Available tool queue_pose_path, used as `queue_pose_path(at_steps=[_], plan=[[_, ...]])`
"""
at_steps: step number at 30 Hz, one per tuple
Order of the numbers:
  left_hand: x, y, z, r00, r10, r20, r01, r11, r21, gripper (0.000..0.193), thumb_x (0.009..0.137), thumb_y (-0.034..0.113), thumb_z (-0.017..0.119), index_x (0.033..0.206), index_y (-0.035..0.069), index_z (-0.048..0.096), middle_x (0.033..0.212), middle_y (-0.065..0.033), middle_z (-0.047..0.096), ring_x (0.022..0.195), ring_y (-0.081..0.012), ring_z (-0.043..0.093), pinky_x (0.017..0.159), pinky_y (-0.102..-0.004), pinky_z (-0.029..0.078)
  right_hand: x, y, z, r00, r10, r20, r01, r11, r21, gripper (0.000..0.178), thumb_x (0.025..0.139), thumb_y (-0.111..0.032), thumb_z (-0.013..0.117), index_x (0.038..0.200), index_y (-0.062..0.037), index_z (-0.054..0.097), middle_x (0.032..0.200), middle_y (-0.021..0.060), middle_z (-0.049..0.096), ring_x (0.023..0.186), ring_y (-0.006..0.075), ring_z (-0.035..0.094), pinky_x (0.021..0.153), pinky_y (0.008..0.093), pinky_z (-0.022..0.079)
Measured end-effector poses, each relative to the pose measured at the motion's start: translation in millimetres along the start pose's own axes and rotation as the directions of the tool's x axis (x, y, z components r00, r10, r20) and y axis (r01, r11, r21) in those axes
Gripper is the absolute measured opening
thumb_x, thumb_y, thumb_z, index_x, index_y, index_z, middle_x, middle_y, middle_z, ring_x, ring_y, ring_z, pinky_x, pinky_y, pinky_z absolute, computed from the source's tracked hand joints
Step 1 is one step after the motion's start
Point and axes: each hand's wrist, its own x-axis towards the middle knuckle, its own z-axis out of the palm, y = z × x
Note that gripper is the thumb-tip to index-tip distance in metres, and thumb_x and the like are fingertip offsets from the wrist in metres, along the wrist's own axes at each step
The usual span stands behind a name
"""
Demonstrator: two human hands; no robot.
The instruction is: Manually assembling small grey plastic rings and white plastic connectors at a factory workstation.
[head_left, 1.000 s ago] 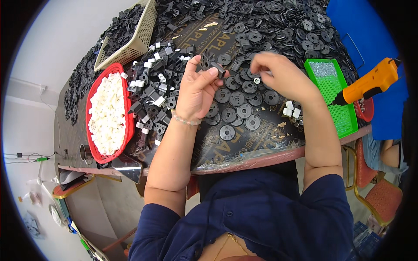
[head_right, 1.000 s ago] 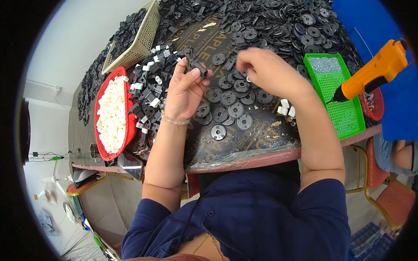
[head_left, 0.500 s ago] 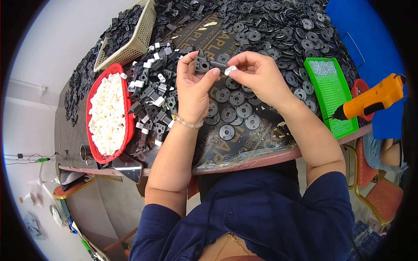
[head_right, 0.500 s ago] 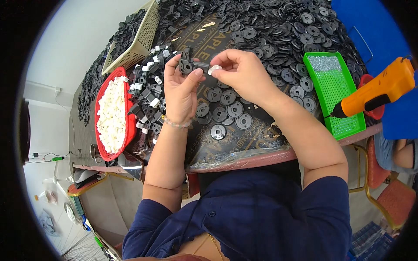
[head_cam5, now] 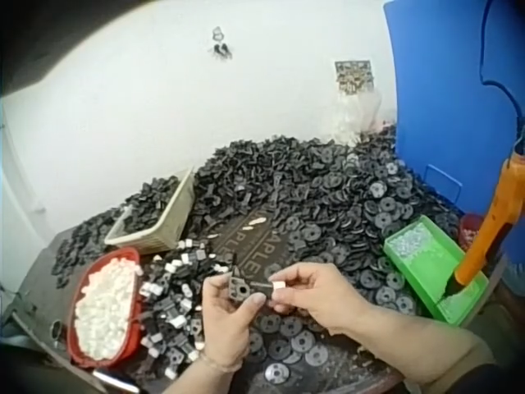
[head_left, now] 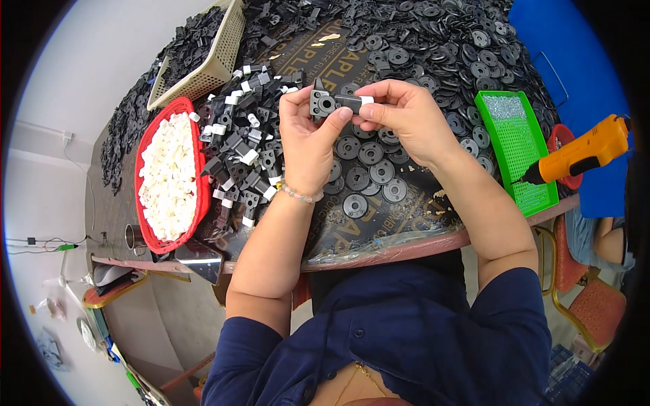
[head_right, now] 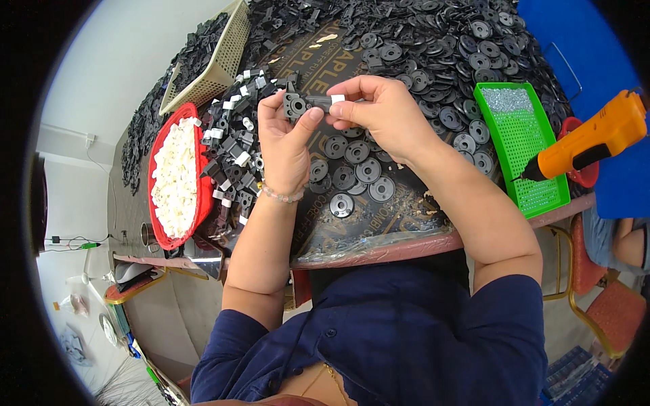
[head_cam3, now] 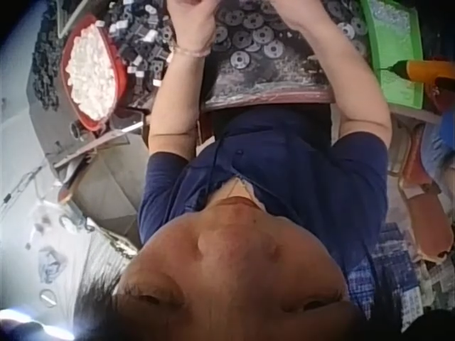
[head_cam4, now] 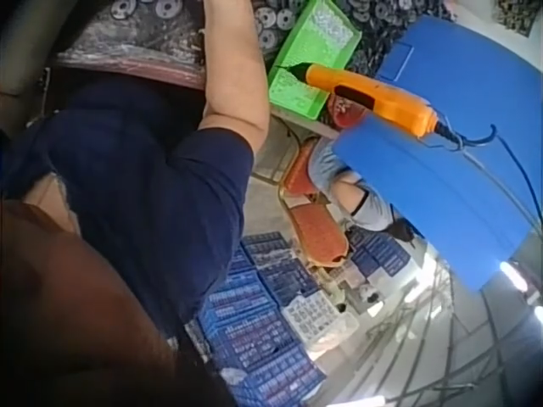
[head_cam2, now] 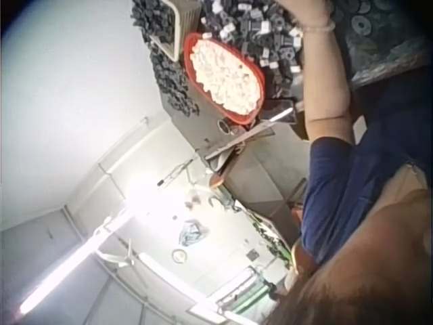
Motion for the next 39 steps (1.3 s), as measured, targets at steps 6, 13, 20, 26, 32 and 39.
queue_pose_path(at_steps=[6, 13, 20, 26, 32, 39], plan=[[-7, 4, 6, 0.977, 0.204, 0.055, -0.211, 0.95, 0.231, 0.052, 0.083, -0.003, 0.074, 0.121, 0.003, 0.04, 0.111, -0.0106, 0.06, 0.098, -0.0159, 0.062, 0.084, -0.0292, 0.053, -7, -14, 0, 1.0, 0.016, 0.019, -0.014, 0.996, -0.09, 0.025, 0.088, -0.003, 0.07, 0.111, 0.0034, 0.065, 0.089, 0.0097, 0.07, 0.08, 0.0153, 0.068, 0.072, 0.0263, 0.056], [3, 7, -9, 0.812, -0.39, 0.435, 0.57, 0.692, -0.443, 0.045, 0.089, 0.013, 0.073, 0.126, 0.011, 0.048, 0.101, -0.0041, 0.064, 0.084, -0.0141, 0.065, 0.071, -0.0258, 0.054, 8, -1, 6, 0.961, -0.185, 0.206, 0.22, 0.962, -0.163, 0.093, 0.068, -0.033, 0.089, 0.142, -0.0007, 0.043, 0.127, 0.0079, 0.057, 0.118, 0.0201, 0.054, 0.099, 0.0342, 0.046], [11, -13, -21, 0.797, -0.462, 0.389, 0.602, 0.657, -0.453, 0.052, 0.097, 0.059, 0.048, 0.12, 0.013, 0.056, 0.097, -0.0028, 0.068, 0.087, -0.0153, 0.066, 0.074, -0.0275, 0.051, 51, -34, 46, 0.925, -0.213, 0.315, 0.326, 0.871, -0.367, 0.074, 0.069, -0.014, 0.086, 0.133, -0.0033, 0.049, 0.125, 0.0135, 0.061, 0.117, 0.0202, 0.057, 0.098, 0.0351, 0.049], [19, -37, -48, 0.795, -0.536, 0.283, 0.592, 0.584, -0.555, 0.044, 0.1, 0.05, 0.048, 0.109, 0.009, 0.061, 0.103, -0.0123, 0.07, 0.093, -0.0284, 0.067, 0.083, -0.0416, 0.054, 86, 3, 148, 0.846, -0.259, 0.466, 0.53, 0.496, -0.687, 0.08, 0.063, -0.04, 0.085, 0.127, -0.0024, 0.055, 0.105, 0.02, 0.068, 0.094, 0.0332, 0.068, 0.083, 0.0393, 0.054], [29, -51, -73, 0.803, -0.506, 0.315, 0.57, 0.497, -0.655, 0.037, 0.1, 0.044, 0.052, 0.106, 0.009, 0.063, 0.103, -0.0127, 0.071, 0.096, -0.0281, 0.068, 0.086, -0.0465, 0.055, 117, 50, 171, 0.653, -0.533, 0.538, 0.719, 0.214, -0.661, 0.082, 0.077, -0.047, 0.074, 0.139, -0.0014, 0.047, 0.114, 0.0252, 0.065, 0.109, 0.0426, 0.061, 0.099, 0.0439, 0.046], [26, -28, -51, 0.855, -0.516, -0.058, 0.423, 0.757, -0.498, 0.022, 0.099, 0.025, 0.053, 0.111, 0.007, 0.055, 0.098, -0.0077, 0.065, 0.093, -0.0205, 0.062, 0.077, -0.0327, 0.048, 87, 7, 11, 0.951, -0.098, 0.293, 0.238, -0.373, -0.897, 0.025, 0.081, -0.014, 0.063, 0.104, -0.0086, 0.072, 0.108, 0.0109, 0.07, 0.116, 0.0341, 0.056, 0.103, 0.0594, 0.037]])
